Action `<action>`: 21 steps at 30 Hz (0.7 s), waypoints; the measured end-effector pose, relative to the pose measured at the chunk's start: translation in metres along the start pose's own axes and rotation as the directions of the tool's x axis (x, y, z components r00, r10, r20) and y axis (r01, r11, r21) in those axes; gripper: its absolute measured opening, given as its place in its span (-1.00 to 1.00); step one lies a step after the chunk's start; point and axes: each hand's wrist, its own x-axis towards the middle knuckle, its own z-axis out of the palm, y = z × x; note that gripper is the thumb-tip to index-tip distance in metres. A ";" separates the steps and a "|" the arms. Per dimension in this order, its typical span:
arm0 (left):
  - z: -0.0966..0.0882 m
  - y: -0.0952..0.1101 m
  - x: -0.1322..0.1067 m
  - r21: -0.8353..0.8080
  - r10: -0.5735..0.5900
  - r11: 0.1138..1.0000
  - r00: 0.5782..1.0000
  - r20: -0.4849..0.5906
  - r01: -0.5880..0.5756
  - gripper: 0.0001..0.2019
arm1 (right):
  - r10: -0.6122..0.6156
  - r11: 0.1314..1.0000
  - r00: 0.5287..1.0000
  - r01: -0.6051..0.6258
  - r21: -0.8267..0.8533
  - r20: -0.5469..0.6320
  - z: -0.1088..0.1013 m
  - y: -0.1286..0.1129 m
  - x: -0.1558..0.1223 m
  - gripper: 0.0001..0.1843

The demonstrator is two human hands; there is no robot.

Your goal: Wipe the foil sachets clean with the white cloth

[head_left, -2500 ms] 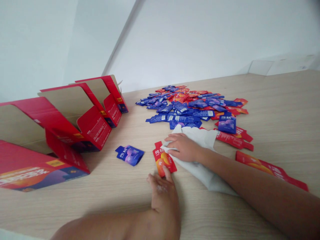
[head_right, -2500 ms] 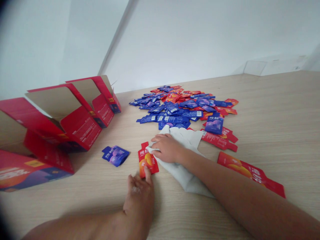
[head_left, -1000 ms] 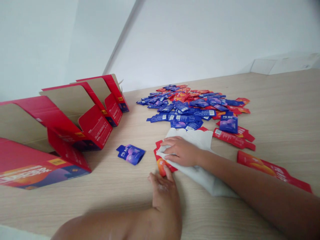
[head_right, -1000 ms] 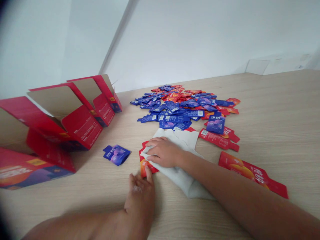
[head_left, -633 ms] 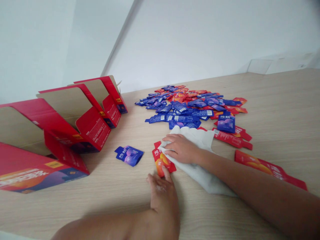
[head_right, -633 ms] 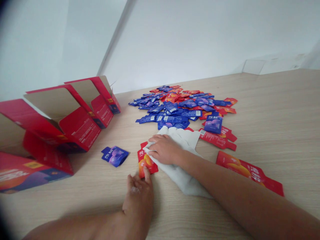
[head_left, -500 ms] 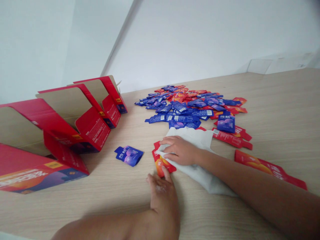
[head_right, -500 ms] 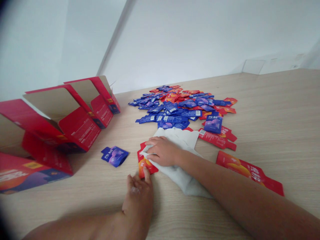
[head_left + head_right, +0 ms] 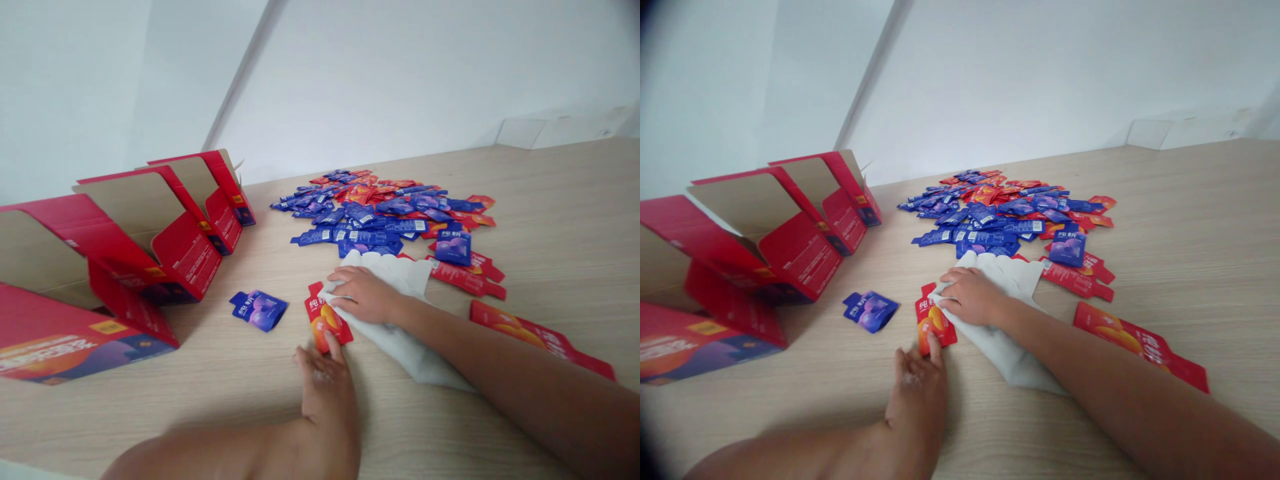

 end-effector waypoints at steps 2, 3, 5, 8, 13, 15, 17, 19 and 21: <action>-0.002 -0.001 0.000 -0.004 -0.004 1.000 1.000 0.008 0.004 -0.52 | -0.008 1.000 1.000 0.008 0.005 -0.004 0.000 0.000 0.000 -0.71; -0.002 -0.002 0.000 -0.007 -0.002 1.000 1.000 0.016 0.002 -0.52 | -0.024 1.000 1.000 0.024 0.007 -0.003 -0.001 -0.001 -0.001 -0.71; -0.004 -0.002 0.001 -0.008 0.001 1.000 0.999 0.032 -0.001 -0.52 | -0.080 0.997 0.997 0.080 0.016 0.005 -0.001 -0.005 -0.001 -0.72; -0.006 -0.002 0.001 0.002 0.003 1.000 1.000 0.027 -0.003 -0.52 | -0.190 0.981 0.982 0.189 0.054 0.021 0.000 -0.012 -0.002 -0.74; -0.005 -0.002 0.001 0.007 -0.003 1.000 1.000 0.022 0.003 -0.54 | -0.227 0.972 0.974 0.225 0.069 0.025 0.003 -0.017 -0.001 -0.74; -0.004 -0.002 0.001 -0.010 0.003 1.000 0.999 0.034 -0.002 -0.53 | -0.165 0.985 0.986 0.163 0.045 0.025 0.002 -0.015 -0.001 -0.73; -0.002 -0.001 0.000 -0.024 0.008 1.000 0.999 0.039 -0.008 -0.53 | -0.087 0.996 0.996 0.087 0.010 0.021 0.001 -0.011 0.000 -0.71; -0.001 0.000 0.000 -0.016 0.001 1.000 1.000 0.031 0.000 -0.52 | -0.024 1.000 1.000 0.024 -0.018 0.013 0.000 -0.008 0.000 -0.70; 0.000 0.001 0.000 -0.003 -0.030 1.000 0.999 0.019 0.030 -0.51 | 0.013 1.000 1.000 -0.012 -0.029 0.005 0.000 -0.005 0.000 -0.69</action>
